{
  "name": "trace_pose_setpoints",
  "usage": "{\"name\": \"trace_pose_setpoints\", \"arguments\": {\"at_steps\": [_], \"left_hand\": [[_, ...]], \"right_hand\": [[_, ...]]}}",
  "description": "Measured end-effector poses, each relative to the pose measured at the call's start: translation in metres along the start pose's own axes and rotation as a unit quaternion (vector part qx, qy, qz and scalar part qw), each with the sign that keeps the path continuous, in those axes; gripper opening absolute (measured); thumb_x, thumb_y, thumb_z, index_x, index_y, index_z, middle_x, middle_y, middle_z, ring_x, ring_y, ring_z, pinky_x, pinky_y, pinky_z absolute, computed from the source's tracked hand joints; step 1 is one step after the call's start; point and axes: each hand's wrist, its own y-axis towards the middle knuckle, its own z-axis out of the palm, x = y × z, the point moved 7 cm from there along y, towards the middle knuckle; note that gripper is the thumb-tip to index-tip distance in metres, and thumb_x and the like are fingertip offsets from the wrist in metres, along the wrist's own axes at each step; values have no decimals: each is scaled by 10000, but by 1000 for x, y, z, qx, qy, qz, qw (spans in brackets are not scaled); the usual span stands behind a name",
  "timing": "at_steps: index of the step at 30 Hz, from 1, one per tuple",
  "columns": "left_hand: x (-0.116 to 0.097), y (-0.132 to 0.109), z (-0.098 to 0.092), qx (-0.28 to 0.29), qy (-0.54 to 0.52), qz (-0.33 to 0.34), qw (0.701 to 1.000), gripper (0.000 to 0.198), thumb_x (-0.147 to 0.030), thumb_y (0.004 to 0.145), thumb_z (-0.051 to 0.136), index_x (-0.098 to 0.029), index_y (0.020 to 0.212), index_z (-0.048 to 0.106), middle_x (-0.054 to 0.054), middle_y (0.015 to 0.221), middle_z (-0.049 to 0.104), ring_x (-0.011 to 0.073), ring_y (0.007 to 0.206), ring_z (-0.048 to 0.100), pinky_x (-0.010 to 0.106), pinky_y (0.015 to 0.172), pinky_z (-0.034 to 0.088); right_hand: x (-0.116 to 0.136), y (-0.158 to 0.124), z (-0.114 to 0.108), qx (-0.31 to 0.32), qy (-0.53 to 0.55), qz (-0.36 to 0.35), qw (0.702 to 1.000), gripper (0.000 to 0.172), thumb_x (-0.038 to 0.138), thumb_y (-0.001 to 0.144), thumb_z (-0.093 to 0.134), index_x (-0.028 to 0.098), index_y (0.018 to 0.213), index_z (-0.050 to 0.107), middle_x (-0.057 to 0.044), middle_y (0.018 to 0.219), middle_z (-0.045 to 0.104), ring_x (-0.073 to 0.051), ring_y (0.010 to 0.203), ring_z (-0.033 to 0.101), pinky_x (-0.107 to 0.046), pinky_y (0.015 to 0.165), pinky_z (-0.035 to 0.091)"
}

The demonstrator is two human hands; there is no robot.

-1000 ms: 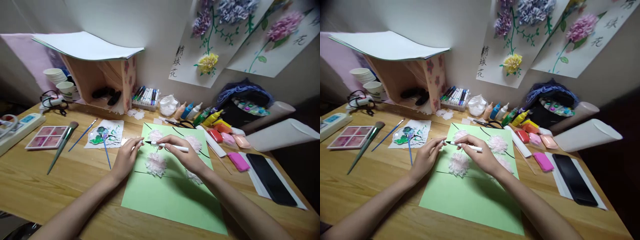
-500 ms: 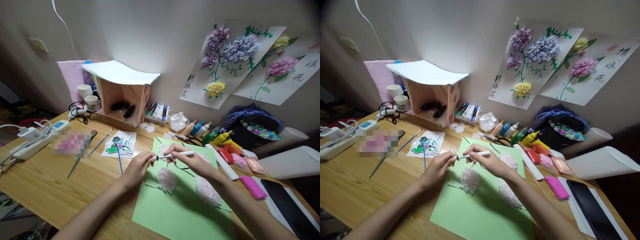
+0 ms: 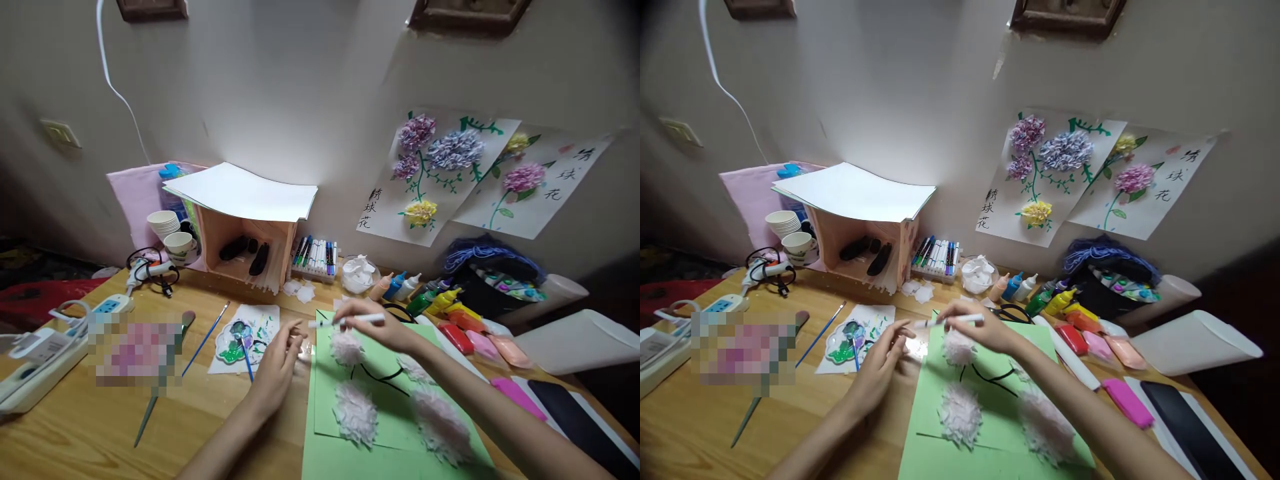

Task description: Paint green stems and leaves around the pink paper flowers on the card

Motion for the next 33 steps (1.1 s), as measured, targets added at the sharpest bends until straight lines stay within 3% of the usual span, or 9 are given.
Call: {"name": "trace_pose_setpoints", "arguments": {"at_steps": [2,6,10,14,18,21,23,28,33], "left_hand": [[13,-2,0,-40,-1,-5,999,358,-412,969,298,-204,1219,447,89,1100,599,203,951,581,338,843,432],[24,-13,8,-37,62,32,997,286,-352,968,304,-200,1103,506,90,1029,609,215,978,584,353,850,439],[15,-17,13,-35,135,84,987,227,-244,950,326,-196,1033,531,79,988,627,208,965,588,337,832,440],[-1,-24,5,-52,239,75,967,210,-184,920,340,-200,910,549,63,921,655,210,905,610,320,773,430],[3,-51,-30,-111,354,-68,926,234,-277,928,361,-212,799,545,51,800,676,230,779,642,299,625,382],[15,-72,-62,-139,407,-156,889,290,-322,940,347,-212,786,567,75,816,705,243,782,661,289,591,361],[22,-77,-85,-182,432,-184,864,304,-322,947,334,-200,856,597,106,892,717,250,831,667,290,609,378],[40,-48,-126,-241,438,-209,840,326,-277,939,352,-130,997,637,186,1036,694,273,957,648,307,716,420],[55,-17,-139,-217,415,-204,859,272,-325,882,503,-144,878,706,153,951,726,249,892,665,283,679,419]], "right_hand": [[-14,21,-32,-131,-189,-1,973,217,309,943,430,189,998,602,-78,899,647,-176,802,603,-305,731,487],[-52,81,-57,-178,-278,38,943,194,174,890,458,151,998,617,-142,992,608,-250,939,547,-408,855,444],[-70,116,-51,-174,-319,64,929,361,46,816,462,151,1138,587,-135,1038,587,-247,977,527,-407,886,430],[-46,93,-32,-178,-348,39,920,413,28,833,417,158,1205,543,-156,1136,551,-260,1034,501,-408,889,417],[-4,47,1,-129,-361,-43,923,237,131,926,377,142,1041,584,-144,1027,586,-237,953,519,-357,795,434],[23,29,43,-31,-367,-142,919,155,163,929,433,157,906,587,-92,894,619,-190,857,529,-291,720,430],[37,27,79,42,-379,-212,900,144,149,920,454,171,877,589,-69,836,624,-179,813,521,-277,673,412],[56,37,164,164,-420,-347,822,185,113,941,405,144,875,574,-96,838,609,-186,778,503,-301,632,384],[58,40,209,223,-438,-426,760,181,117,943,415,136,841,563,-91,839,599,-180,800,509,-292,616,393]]}}
